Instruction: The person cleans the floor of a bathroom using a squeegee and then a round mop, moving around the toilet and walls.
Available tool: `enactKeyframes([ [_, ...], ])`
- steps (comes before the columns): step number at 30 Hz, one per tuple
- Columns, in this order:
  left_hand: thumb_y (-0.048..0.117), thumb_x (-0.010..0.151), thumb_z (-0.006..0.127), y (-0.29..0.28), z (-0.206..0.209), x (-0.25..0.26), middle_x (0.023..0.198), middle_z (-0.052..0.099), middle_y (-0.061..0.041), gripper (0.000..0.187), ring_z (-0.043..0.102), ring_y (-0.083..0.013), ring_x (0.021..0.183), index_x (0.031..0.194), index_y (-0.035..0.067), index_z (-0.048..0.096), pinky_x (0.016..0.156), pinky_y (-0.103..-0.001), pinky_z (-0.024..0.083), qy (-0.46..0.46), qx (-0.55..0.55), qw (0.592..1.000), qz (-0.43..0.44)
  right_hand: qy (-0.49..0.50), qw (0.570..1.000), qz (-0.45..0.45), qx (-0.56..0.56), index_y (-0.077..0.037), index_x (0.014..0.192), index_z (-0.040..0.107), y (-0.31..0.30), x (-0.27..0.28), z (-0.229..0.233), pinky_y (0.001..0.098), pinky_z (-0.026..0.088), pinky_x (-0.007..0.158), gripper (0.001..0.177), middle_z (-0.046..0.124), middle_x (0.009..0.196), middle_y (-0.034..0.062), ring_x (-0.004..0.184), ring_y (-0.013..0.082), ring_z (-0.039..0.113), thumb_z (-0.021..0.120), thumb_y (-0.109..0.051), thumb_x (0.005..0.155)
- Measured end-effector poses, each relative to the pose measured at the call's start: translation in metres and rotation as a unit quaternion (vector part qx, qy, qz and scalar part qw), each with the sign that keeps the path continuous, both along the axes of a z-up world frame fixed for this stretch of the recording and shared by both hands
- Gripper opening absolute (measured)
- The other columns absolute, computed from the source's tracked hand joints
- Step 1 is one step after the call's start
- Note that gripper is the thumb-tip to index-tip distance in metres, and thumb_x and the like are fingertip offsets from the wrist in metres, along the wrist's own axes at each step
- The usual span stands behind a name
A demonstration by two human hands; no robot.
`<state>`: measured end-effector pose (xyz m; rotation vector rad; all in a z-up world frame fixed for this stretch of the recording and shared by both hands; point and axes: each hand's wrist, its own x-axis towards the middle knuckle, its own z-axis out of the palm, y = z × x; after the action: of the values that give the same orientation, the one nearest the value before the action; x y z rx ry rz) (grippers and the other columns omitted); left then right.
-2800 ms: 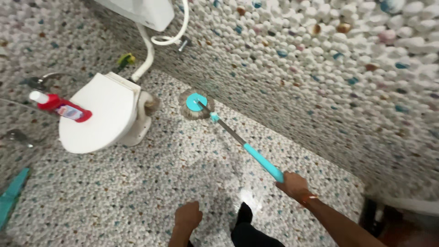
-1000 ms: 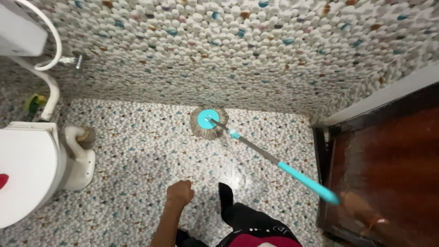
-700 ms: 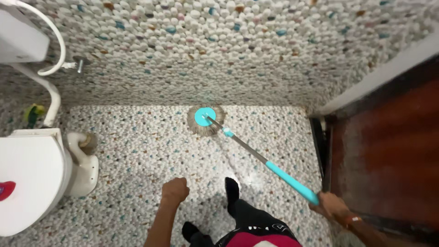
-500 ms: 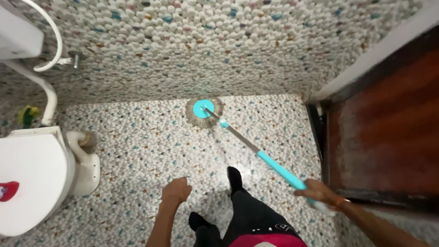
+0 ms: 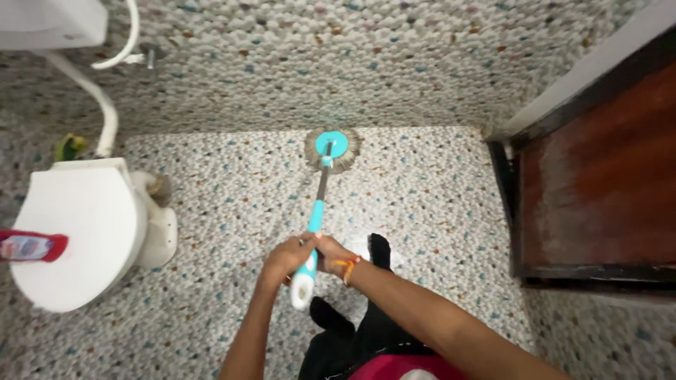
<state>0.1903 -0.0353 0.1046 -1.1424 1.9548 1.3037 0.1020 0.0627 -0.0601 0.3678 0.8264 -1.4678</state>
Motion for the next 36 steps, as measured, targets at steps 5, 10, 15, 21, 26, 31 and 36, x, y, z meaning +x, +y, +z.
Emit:
enactKeyframes([
  [5, 0.067, 0.082, 0.065, -0.056, 0.019, 0.016, 0.114, 0.074, -0.023, 0.075, 0.072, -0.0378, 0.105, 0.127, 0.006, 0.067, 0.086, -0.048, 0.057, 0.035, -0.204, 0.977, -0.049, -0.075, 0.994, -0.061, 0.059, -0.002, 0.107, 0.057, -0.099, -0.019, 0.005, 0.0477, 0.061, 0.076, 0.029, 0.066, 0.094, 0.0177, 0.079, 0.0337, 0.068, 0.073, -0.024, 0.095],
  [10, 0.049, 0.092, 0.06, -0.022, 0.061, -0.005, 0.109, 0.075, -0.016, 0.044, 0.074, -0.0325, 0.1, 0.103, 0.01, 0.078, 0.081, -0.045, 0.06, -0.031, -0.399, 0.914, -0.067, -0.174, 0.975, -0.11, 0.078, -0.008, 0.095, 0.054, -0.136, -0.035, 0.005, 0.0428, 0.057, 0.065, 0.028, 0.06, 0.075, 0.0107, 0.065, 0.0264, 0.062, 0.074, -0.027, 0.091],
  [15, 0.025, 0.098, 0.055, -0.034, 0.068, 0.007, 0.091, 0.078, -0.008, 0.027, 0.078, -0.0249, 0.084, 0.088, 0.015, 0.079, 0.069, -0.039, 0.062, -0.004, -0.501, 0.849, -0.168, -0.029, 0.995, -0.082, 0.043, -0.011, 0.076, 0.052, -0.155, -0.016, 0.01, 0.0426, 0.054, 0.055, 0.025, 0.057, 0.06, 0.0086, 0.055, 0.0267, 0.057, 0.063, -0.032, 0.081],
  [21, 0.037, 0.093, 0.064, -0.09, 0.113, -0.007, 0.087, 0.076, -0.015, 0.03, 0.076, -0.0321, 0.08, 0.09, 0.011, 0.078, 0.072, -0.044, 0.061, 0.043, -0.484, 0.846, -0.219, -0.113, 0.96, -0.256, 0.009, -0.011, 0.077, 0.051, -0.217, -0.026, 0.015, 0.0403, 0.056, 0.064, 0.022, 0.058, 0.066, 0.0082, 0.06, 0.0249, 0.058, 0.069, -0.021, 0.086],
  [26, 0.046, 0.085, 0.072, -0.116, 0.146, -0.021, 0.089, 0.076, -0.016, 0.037, 0.075, -0.0344, 0.083, 0.092, 0.009, 0.078, 0.075, -0.047, 0.06, 0.047, -0.478, 0.849, -0.22, -0.169, 0.928, -0.332, 0.021, -0.012, 0.078, 0.053, -0.249, -0.029, 0.025, 0.0393, 0.055, 0.065, 0.023, 0.058, 0.067, 0.0053, 0.06, 0.0237, 0.058, 0.072, -0.021, 0.089],
  [31, 0.05, 0.087, 0.071, -0.126, 0.134, -0.037, 0.091, 0.076, -0.015, 0.039, 0.075, -0.0337, 0.087, 0.093, 0.012, 0.079, 0.079, -0.047, 0.059, 0.042, -0.468, 0.845, -0.255, -0.166, 0.926, -0.334, 0.051, -0.009, 0.078, 0.055, -0.243, -0.046, 0.018, 0.0408, 0.055, 0.068, 0.029, 0.058, 0.072, 0.0073, 0.066, 0.025, 0.058, 0.071, -0.031, 0.089],
  [36, 0.049, 0.082, 0.078, -0.126, 0.084, -0.07, 0.077, 0.07, -0.01, 0.036, 0.069, -0.0309, 0.074, 0.079, 0.013, 0.073, 0.067, -0.047, 0.055, 0.191, -0.547, 0.765, -0.282, -0.164, 0.924, -0.334, 0.092, -0.007, 0.081, 0.057, -0.216, -0.096, 0.009, 0.0409, 0.057, 0.071, 0.027, 0.062, 0.077, 0.009, 0.069, 0.0263, 0.061, 0.069, -0.03, 0.089],
])
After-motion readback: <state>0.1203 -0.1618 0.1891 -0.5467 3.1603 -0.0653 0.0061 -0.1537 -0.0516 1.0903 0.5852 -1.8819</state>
